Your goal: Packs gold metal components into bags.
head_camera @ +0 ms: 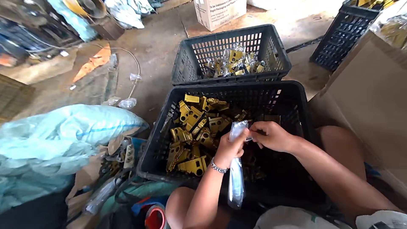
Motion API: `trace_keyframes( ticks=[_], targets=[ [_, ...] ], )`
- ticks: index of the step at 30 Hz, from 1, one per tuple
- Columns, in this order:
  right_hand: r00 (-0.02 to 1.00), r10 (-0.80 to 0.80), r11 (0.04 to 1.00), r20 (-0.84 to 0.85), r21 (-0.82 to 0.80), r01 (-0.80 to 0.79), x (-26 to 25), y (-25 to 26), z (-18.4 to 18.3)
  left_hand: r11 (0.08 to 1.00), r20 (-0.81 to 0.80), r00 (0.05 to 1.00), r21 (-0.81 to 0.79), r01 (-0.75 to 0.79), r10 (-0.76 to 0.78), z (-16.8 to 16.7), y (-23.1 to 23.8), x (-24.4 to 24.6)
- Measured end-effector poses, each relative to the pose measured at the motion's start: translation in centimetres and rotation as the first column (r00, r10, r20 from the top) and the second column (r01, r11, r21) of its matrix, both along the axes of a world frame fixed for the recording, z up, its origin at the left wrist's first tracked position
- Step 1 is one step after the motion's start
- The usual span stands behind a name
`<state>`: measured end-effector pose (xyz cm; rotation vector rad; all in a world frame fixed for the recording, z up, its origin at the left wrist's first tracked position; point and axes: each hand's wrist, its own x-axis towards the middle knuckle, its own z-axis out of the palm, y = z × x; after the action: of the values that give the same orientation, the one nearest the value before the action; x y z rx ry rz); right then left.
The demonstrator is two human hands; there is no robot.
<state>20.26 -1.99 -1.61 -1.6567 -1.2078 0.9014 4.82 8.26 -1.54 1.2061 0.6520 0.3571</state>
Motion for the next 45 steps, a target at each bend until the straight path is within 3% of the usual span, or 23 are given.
trace_keyframes(
  ticks=[1, 2, 4, 6, 7, 8, 9, 10, 11, 13, 14, 17, 19, 23, 25, 27, 30, 31, 33, 35, 37, 40, 45],
  targets=[
    [0.998, -0.012, 0.999, -0.064, -0.04, 0.009, -0.2, -0.1, -0.1, 0.995, -0.072, 0.997, 0.101, 0.007, 0.0, 0.1, 0.6, 0.0],
    [0.989, -0.026, 0.997, -0.149, -0.069, 0.016, -0.3, -0.3, -0.2, 0.944, -0.162, 0.986, 0.33, 0.011, 0.045, -0.1, 1.4, 0.0],
    [0.947, -0.063, 0.996, -0.315, -0.085, 0.038, -0.4, -0.8, -0.3, 0.638, -0.282, 0.93, 0.767, 0.069, 0.237, -1.1, 3.2, -0.4],
    [0.902, -0.135, 0.991, -0.41, -0.045, 0.128, -0.3, -1.2, -0.2, 0.495, -0.239, 0.89, 0.869, 0.017, 0.388, -2.0, 5.0, -1.2],
    [0.891, -0.166, 0.984, -0.422, -0.015, 0.176, -0.3, -1.2, -0.1, 0.516, -0.18, 0.89, 0.854, -0.071, 0.42, -1.9, 5.3, -1.5],
    [0.894, -0.172, 0.981, -0.414, 0.01, 0.193, -0.3, -1.2, -0.1, 0.622, -0.109, 0.918, 0.765, -0.168, 0.382, -1.6, 4.9, -1.5],
    [0.91, -0.138, 0.987, -0.391, 0.023, 0.159, -0.4, -1.1, -0.1, 0.802, -0.024, 0.969, 0.566, -0.19, 0.246, -1.2, 3.7, -1.6],
    [0.935, -0.042, 0.998, -0.352, 0.032, 0.057, -0.5, -0.9, 0.0, 0.939, 0.066, 0.994, 0.329, -0.1, 0.083, -1.1, 2.2, -1.3],
    [0.95, 0.095, 0.995, -0.296, 0.019, -0.094, -0.4, -0.5, 0.1, 0.99, 0.138, 0.99, 0.138, 0.019, -0.038, -1.2, 0.8, -0.7],
    [0.931, 0.301, 0.944, -0.208, -0.074, -0.322, 0.7, 0.1, 0.9, 0.99, 0.174, 0.977, 0.085, 0.112, -0.125, -1.9, -0.2, 0.2],
    [0.934, 0.3, 0.947, -0.193, -0.055, -0.316, 1.5, 0.2, 0.8, 0.985, 0.16, 0.983, 0.157, 0.069, -0.095, -2.1, 0.3, 0.1],
    [0.963, 0.006, 0.997, -0.271, 0.078, 0.016, 4.2, 0.3, -0.2, 0.866, 0.112, 0.988, 0.478, -0.147, 0.106, -3.0, 3.1, -0.8],
    [0.945, -0.118, 0.988, -0.306, 0.063, 0.144, 5.0, 0.6, -0.6, 0.86, 0.033, 0.986, 0.485, -0.159, 0.164, -2.9, 3.6, -1.1],
    [0.94, 0.275, 0.949, -0.202, -0.099, -0.299, 1.9, 1.8, -0.5, 0.99, 0.098, 0.992, 0.128, 0.064, -0.076, -2.6, 1.2, 0.5],
    [0.903, 0.366, 0.899, -0.224, -0.168, -0.405, 2.0, 2.6, 0.4, 0.993, 0.146, 0.986, 0.096, 0.062, -0.076, -2.9, 1.1, 0.7],
    [0.895, 0.328, 0.927, -0.303, -0.08, -0.366, 3.6, 3.0, 0.7, 0.977, 0.179, 0.984, 0.213, -0.03, -0.009, -3.2, 2.2, 0.4],
    [0.875, 0.09, 0.996, -0.475, 0.032, -0.085, 5.7, 4.2, -1.1, 0.862, 0.07, 0.971, 0.449, -0.235, 0.228, -3.3, 3.3, 0.2],
    [0.909, 0.017, 0.999, -0.416, -0.027, -0.032, 6.2, 4.5, -3.2, 0.825, 0.006, 0.956, 0.504, -0.255, 0.292, -3.3, 3.4, 0.2],
    [1.0, -0.001, 0.955, -0.003, -0.295, 0.0, 6.0, 4.0, -9.7, 0.832, -0.052, 0.934, 0.473, -0.289, 0.354, -3.1, 3.8, 0.0],
    [0.923, 0.306, 0.734, 0.235, -0.676, -0.071, 4.3, 2.9, -15.3, 0.832, 0.027, 0.914, 0.403, -0.381, 0.405, -2.6, 4.0, 0.1],
    [0.843, 0.458, 0.616, 0.281, -0.785, -0.073, 2.2, 1.3, -18.4, 0.816, 0.095, 0.906, 0.405, -0.413, 0.412, -2.5, 3.9, -0.2],
    [0.79, 0.498, 0.649, 0.358, -0.758, -0.065, 1.5, 1.2, -18.7, 0.748, 0.157, 0.889, 0.489, -0.449, 0.431, -3.0, 3.9, 0.0],
    [0.826, 0.453, 0.574, 0.334, -0.819, 0.016, 3.4, 2.7, -12.8, 0.758, 0.021, 0.887, 0.51, -0.406, 0.461, -2.7, 3.9, 0.0]
  ],
)
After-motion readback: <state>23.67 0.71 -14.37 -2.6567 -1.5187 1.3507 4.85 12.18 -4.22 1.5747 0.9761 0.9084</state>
